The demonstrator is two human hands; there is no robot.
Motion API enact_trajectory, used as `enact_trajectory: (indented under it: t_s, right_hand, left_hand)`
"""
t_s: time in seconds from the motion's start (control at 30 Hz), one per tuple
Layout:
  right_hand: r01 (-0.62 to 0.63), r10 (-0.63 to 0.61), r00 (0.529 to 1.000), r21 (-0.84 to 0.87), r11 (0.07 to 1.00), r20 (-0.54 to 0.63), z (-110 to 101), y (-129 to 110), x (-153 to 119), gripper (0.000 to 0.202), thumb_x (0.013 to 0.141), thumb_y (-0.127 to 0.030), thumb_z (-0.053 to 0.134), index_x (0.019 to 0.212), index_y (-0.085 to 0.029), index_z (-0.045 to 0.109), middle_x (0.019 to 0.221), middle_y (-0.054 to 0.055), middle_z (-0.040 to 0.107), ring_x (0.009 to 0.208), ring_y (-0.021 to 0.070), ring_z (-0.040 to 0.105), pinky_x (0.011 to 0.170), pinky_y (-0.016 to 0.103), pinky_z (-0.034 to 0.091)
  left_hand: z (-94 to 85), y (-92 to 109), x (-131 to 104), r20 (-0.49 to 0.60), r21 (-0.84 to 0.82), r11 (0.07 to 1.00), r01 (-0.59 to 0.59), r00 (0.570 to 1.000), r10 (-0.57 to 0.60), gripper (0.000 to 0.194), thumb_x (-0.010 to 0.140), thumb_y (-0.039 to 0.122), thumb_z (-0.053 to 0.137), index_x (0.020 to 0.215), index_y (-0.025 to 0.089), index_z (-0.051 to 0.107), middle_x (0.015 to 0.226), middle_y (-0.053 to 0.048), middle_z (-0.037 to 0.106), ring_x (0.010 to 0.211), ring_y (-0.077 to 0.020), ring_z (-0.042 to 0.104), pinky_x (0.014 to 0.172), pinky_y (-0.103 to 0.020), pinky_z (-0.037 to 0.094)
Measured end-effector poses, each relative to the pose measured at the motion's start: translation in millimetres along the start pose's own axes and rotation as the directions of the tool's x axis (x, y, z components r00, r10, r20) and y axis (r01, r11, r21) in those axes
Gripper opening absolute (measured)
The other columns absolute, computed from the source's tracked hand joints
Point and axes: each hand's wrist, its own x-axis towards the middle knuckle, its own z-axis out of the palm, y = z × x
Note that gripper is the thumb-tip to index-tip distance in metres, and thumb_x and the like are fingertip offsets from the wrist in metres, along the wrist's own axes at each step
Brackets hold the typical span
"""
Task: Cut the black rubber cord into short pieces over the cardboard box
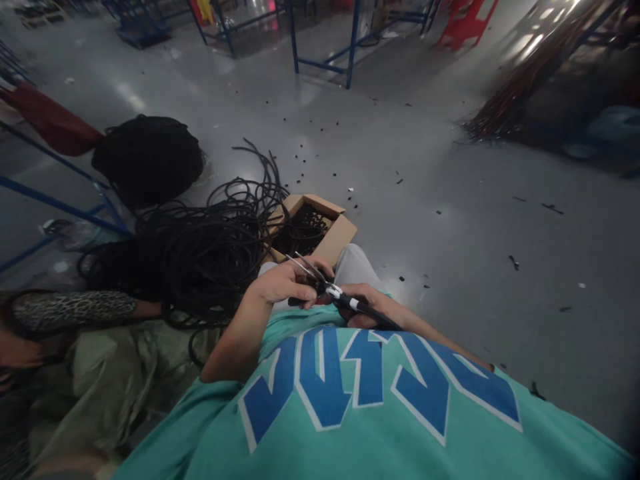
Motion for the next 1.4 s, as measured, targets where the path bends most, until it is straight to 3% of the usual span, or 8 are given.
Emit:
enact_trajectory:
  t_s: [0.57,0.77,0.9,1.03,1.2,1.4]
  right_hand:
    - [-0.017,0.014,0.995,-0.030,0.999,-0.103,9,-1,-3,0.034,0.064,-0.021,0.059,0.096,-0.012,0.062,0.055,-0.007,0.037,0.049,0.0052,0.028,0.045,0.019,0.023]
    - [-0.032,0.031,0.999,-0.096,0.995,-0.012,0,-5,-4,0.047,0.063,-0.017,0.057,0.110,-0.017,0.054,0.077,-0.002,0.048,0.071,0.0120,0.045,0.064,0.024,0.038]
    - [-0.036,0.050,0.997,-0.221,0.975,0.058,-10,-11,-10,0.052,0.066,-0.017,0.055,0.118,-0.018,0.049,0.086,0.001,0.051,0.082,0.0143,0.047,0.076,0.029,0.040]
    - [-0.039,0.062,0.995,-0.271,0.962,0.076,-16,-13,-17,0.049,0.069,-0.021,0.058,0.117,-0.015,0.051,0.084,0.002,0.052,0.077,0.0135,0.046,0.072,0.027,0.040]
    - [-0.097,0.104,0.994,-0.204,0.974,0.024,-16,-10,-20,0.052,0.065,-0.022,0.059,0.116,-0.014,0.053,0.076,0.001,0.051,0.068,0.0117,0.047,0.060,0.023,0.039]
    - [-0.116,0.076,0.987,-0.307,0.945,-0.140,-11,-15,-19,0.049,0.066,-0.025,0.058,0.113,-0.014,0.056,0.072,0.000,0.052,0.064,0.0121,0.047,0.060,0.025,0.040]
  left_hand:
    - [-6.2,12,0,0.032,0.060,0.995,0.085,0.996,-0.087,0.045,0.056,0.028,0.077,0.094,0.013,0.059,0.068,-0.004,0.063,0.047,-0.0094,0.055,0.043,-0.018,0.043]
    - [-2.3,16,1,-0.019,0.082,0.994,0.070,0.997,-0.069,0.047,0.055,0.025,0.077,0.095,0.013,0.058,0.066,-0.003,0.063,0.050,-0.0111,0.058,0.048,-0.021,0.046]
    - [-4.9,19,-4,-0.035,0.079,0.995,0.058,0.998,-0.055,0.048,0.056,0.028,0.077,0.097,0.013,0.055,0.066,-0.003,0.064,0.049,-0.0116,0.059,0.046,-0.020,0.046]
    - [-8.9,24,-10,-0.059,0.089,0.996,0.031,0.998,-0.026,0.050,0.058,0.027,0.076,0.099,0.013,0.053,0.065,-0.003,0.065,0.048,-0.0116,0.059,0.044,-0.019,0.045]
    - [-2.5,29,-10,-0.152,0.102,0.995,0.021,0.988,-0.006,0.077,0.054,0.018,0.078,0.121,0.017,0.040,0.065,0.000,0.065,0.048,-0.0103,0.058,0.046,-0.018,0.045]
    - [11.7,28,-5,-0.338,0.110,0.994,0.026,0.941,0.013,0.039,0.056,0.025,0.074,0.086,0.011,0.054,0.059,0.002,0.059,0.043,-0.0070,0.053,0.042,-0.018,0.043]
